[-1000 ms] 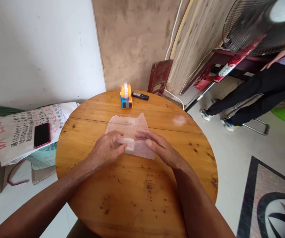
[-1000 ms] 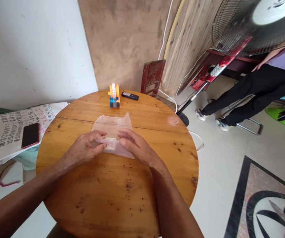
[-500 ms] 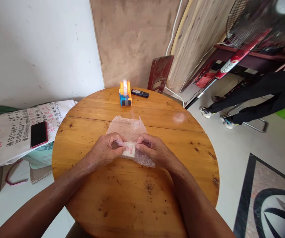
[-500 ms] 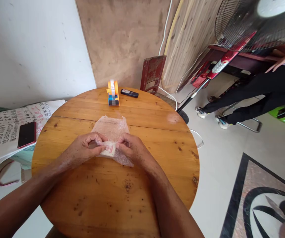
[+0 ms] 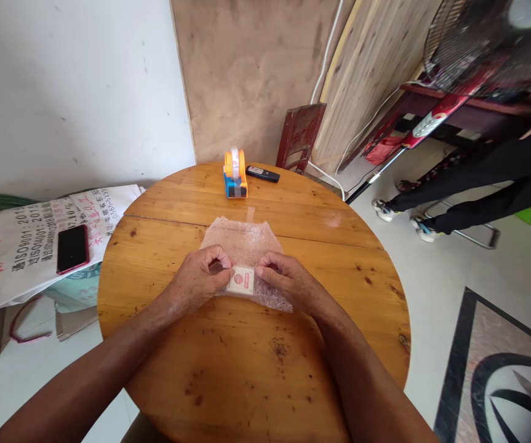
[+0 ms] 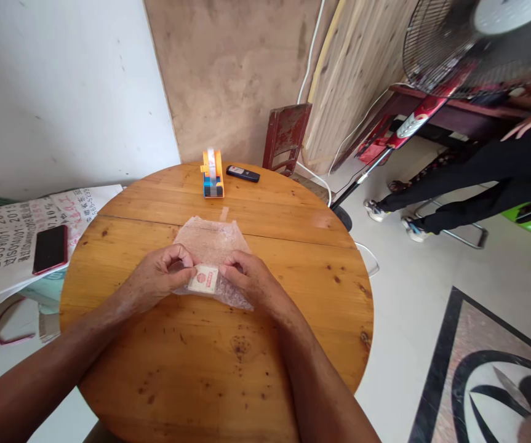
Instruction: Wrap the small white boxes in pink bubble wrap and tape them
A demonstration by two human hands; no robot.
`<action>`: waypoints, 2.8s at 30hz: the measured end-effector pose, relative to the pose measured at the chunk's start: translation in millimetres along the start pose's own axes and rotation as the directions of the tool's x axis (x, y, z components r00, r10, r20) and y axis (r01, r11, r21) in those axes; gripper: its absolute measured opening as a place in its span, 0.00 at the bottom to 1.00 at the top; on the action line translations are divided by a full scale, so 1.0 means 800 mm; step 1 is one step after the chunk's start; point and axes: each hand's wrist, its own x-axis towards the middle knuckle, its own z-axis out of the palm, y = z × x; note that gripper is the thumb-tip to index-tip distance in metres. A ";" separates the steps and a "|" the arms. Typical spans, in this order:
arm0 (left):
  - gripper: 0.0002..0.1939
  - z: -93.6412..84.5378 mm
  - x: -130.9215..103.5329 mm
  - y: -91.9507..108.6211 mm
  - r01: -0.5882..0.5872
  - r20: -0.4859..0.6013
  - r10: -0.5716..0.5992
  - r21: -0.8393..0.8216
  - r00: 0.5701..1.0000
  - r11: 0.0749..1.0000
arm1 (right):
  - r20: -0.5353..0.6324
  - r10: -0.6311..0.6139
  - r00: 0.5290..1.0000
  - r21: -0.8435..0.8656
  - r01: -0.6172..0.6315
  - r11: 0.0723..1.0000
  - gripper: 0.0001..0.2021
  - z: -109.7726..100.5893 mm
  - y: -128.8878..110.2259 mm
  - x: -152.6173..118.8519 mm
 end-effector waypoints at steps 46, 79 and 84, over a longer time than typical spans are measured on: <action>0.18 -0.074 -0.019 0.006 0.441 0.014 -0.450 0.171 0.893 0.881 | 0.216 -0.480 0.851 -0.693 0.479 0.538 0.14 0.024 -0.028 -0.014; 0.07 0.004 -0.016 0.028 -0.026 0.162 -0.018 0.269 0.987 0.963 | 0.117 -0.461 0.880 -0.568 0.440 0.695 0.12 0.012 -0.026 -0.023; 0.12 0.009 -0.017 0.031 -0.193 0.168 0.119 0.544 0.979 0.816 | 0.012 -0.462 0.887 -0.443 0.419 0.793 0.10 -0.011 -0.032 -0.028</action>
